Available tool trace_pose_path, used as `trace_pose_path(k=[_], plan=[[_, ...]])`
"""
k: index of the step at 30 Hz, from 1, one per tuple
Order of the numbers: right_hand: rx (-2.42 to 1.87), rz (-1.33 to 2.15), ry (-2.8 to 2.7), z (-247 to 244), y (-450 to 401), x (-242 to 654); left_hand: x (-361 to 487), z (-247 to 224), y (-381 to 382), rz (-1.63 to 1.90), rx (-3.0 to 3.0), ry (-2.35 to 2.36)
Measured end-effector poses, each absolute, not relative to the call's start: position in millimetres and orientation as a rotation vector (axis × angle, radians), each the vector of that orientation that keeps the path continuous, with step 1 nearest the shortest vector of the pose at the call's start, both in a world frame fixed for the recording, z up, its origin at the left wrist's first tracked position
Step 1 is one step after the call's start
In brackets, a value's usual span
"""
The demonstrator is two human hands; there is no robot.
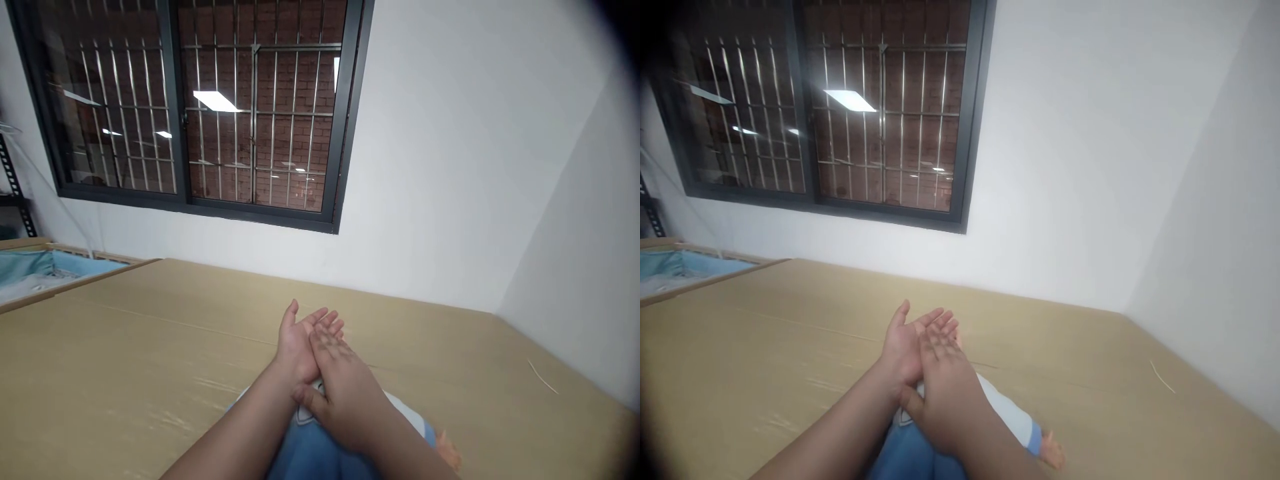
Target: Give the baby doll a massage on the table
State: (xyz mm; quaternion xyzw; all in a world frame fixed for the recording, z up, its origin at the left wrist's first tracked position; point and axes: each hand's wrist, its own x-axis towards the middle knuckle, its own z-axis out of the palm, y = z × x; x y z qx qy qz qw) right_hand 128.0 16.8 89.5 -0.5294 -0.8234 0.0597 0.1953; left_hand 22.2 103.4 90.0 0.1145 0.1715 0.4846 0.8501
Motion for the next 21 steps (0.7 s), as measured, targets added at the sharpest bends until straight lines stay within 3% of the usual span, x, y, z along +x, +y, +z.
trace_pose_path(k=[7, 21], plan=[[-1.351, 0.343, -2.309, 92, 0, 119, 13, 78, 120, 1.116, 0.269, 0.346], [-1.433, 0.298, -2.290, 95, 7, 124, 10, 86, 114, 1.129, 0.276, 0.405]])
